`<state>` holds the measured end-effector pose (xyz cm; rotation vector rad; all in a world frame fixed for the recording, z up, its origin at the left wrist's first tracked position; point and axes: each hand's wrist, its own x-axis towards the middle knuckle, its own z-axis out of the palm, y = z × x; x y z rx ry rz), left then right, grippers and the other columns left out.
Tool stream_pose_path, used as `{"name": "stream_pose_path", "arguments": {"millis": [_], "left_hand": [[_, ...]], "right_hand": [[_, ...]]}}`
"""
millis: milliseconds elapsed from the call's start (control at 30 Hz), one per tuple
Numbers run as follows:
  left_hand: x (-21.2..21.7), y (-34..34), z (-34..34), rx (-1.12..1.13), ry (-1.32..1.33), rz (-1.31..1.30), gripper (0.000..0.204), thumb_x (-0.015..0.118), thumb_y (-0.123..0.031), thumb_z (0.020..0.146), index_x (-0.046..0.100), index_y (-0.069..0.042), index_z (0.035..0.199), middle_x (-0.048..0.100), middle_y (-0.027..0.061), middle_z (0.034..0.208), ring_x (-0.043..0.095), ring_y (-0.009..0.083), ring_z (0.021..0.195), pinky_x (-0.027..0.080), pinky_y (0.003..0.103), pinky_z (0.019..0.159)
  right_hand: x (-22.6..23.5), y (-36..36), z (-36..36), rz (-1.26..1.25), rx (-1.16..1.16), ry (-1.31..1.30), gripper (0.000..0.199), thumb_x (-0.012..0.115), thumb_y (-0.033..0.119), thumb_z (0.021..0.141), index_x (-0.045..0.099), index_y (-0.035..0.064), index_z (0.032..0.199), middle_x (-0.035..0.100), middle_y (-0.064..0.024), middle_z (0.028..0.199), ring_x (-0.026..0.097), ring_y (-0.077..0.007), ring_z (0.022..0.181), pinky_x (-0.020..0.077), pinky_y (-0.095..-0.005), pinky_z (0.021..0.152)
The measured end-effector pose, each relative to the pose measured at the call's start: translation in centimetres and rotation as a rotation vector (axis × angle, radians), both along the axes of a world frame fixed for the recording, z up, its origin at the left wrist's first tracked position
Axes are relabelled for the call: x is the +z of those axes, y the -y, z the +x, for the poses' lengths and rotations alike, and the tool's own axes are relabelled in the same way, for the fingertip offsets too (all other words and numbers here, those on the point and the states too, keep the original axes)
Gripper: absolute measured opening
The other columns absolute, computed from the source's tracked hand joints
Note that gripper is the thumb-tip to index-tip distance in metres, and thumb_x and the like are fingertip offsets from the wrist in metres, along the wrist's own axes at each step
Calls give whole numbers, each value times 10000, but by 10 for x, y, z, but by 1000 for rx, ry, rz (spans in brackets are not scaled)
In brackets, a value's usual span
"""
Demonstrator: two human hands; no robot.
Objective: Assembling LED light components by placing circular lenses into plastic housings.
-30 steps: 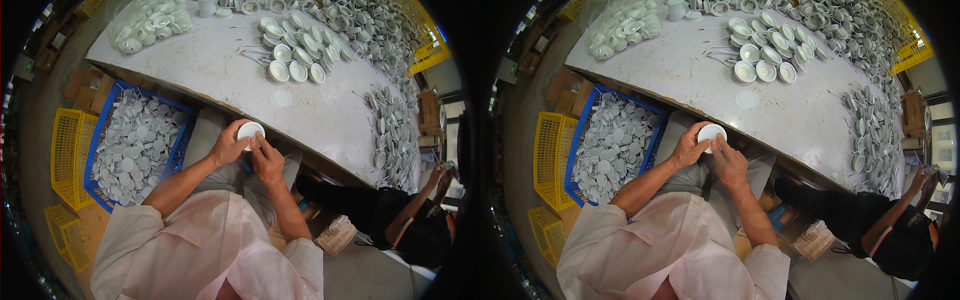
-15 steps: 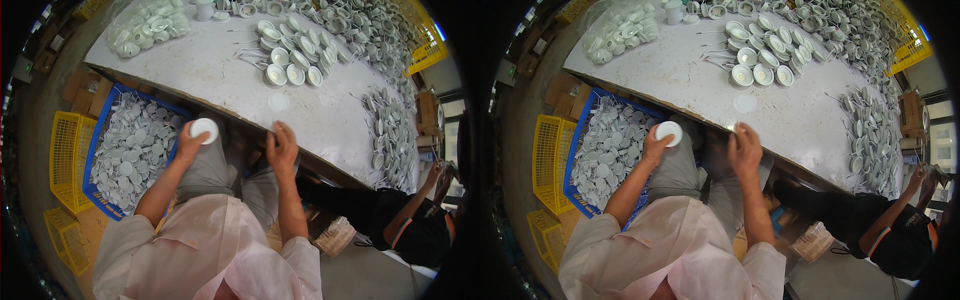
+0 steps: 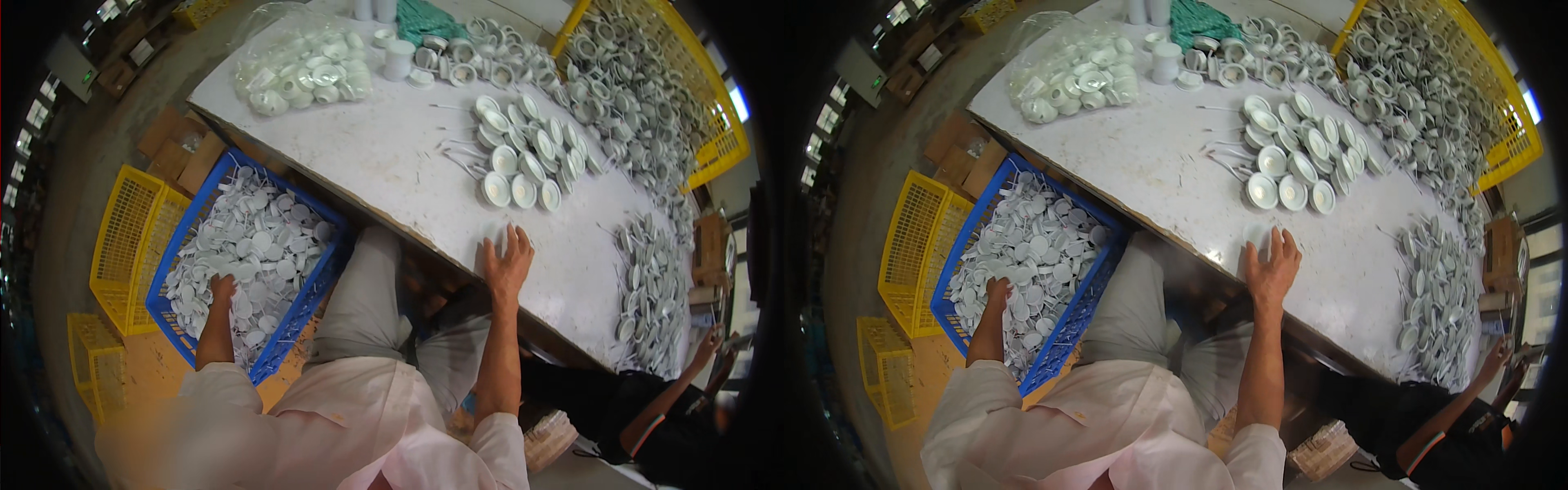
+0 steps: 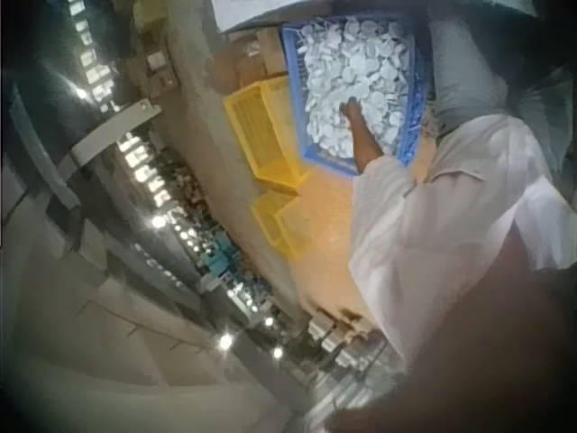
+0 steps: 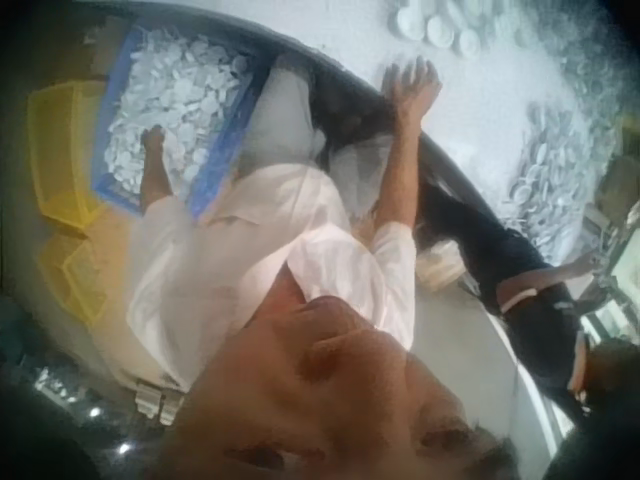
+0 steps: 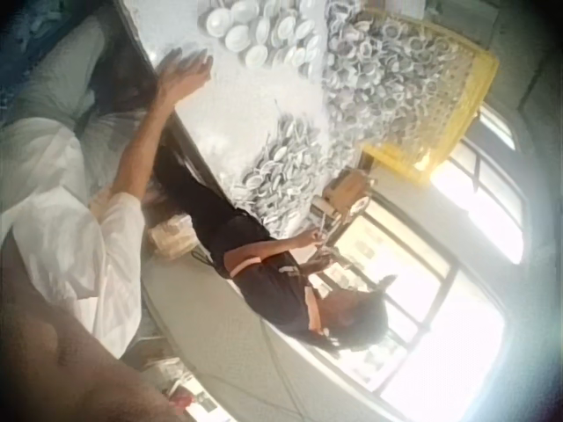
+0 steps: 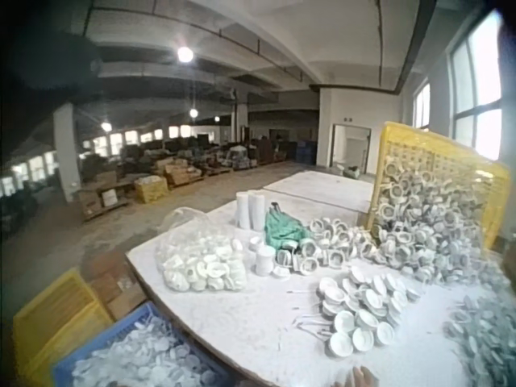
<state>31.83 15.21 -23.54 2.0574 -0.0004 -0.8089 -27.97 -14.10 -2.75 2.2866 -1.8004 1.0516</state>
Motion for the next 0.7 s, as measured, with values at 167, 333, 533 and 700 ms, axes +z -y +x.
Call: {"name": "stream_pose_path", "arguments": {"millis": [167,333,533,700], "left_hand": [[-17,-15,38,-50,594,140,535,664,-139,708,509,22,1194,611,116,1032,610,206,878,496,316,722],[110,144,-100,-336,109,-474,432,655,-51,792,515,-2,1198,572,152,1200,607,195,982,509,279,755],[266,320,-183,-908,289,-798,797,759,-42,696,314,-10,1356,390,162,1394,418,265,1267,425,367,948],[310,481,-174,-1102,856,-520,985,816,-247,574,289,-39,1380,291,238,1430,326,338,1323,342,393,1049]], "right_hand": [[13,-3,22,-39,115,188,505,713,85,715,551,14,1188,538,-206,1161,500,-368,1069,409,-441,907],[32,7,52,96,214,426,517,667,23,768,500,16,1258,576,-168,1123,592,-250,899,484,-342,757],[26,2,91,154,414,386,548,646,-31,753,469,-27,1272,578,-188,1117,588,-252,852,488,-326,720],[10,-19,89,183,376,333,528,640,-48,725,493,-45,1232,572,-219,1060,599,-313,836,511,-358,697]]}}
